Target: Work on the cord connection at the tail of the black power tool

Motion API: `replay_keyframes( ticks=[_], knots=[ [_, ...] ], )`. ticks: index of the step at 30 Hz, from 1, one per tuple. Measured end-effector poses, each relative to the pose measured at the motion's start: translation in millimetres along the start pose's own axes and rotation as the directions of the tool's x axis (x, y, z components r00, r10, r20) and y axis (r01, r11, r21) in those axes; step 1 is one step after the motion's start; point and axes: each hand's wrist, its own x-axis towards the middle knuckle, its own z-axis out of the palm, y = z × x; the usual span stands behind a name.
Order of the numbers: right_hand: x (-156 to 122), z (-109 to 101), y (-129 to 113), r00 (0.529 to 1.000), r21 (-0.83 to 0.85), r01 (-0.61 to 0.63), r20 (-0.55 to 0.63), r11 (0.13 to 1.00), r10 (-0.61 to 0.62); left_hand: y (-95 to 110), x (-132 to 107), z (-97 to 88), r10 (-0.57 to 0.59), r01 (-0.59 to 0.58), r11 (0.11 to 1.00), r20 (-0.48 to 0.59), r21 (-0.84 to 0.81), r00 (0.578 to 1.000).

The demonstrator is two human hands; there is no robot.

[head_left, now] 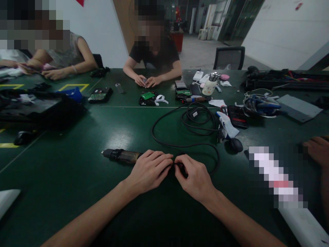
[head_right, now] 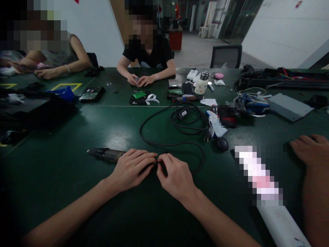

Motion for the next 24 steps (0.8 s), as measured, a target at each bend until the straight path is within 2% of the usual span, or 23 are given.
replay_keyframes(
  ticks=[5,11,19,24],
  knots=[
    [0.0,0.0,0.4,1.000,-0.004,0.006,-0.009,1.000,-0.006,0.2,0.5,2.1,-0.050,0.051,0.998,-0.019,0.031,0.999],
    [0.6,-0.5,-0.6,1.000,-0.006,0.015,-0.016,1.000,-0.015,0.0,0.2,-1.4,0.000,0.000,1.000,-0.012,-0.018,1.000],
    [0.1,-0.9,0.3,1.000,0.007,0.013,-0.013,1.000,-0.013,-0.2,0.8,4.9,-0.033,0.035,0.998,-0.050,0.049,0.998],
    [0.2,-0.9,0.2,1.000,-0.003,0.011,-0.015,1.000,-0.011,-0.6,0.1,-1.0,0.006,-0.006,1.000,-0.021,-0.013,1.000]
  ],
)
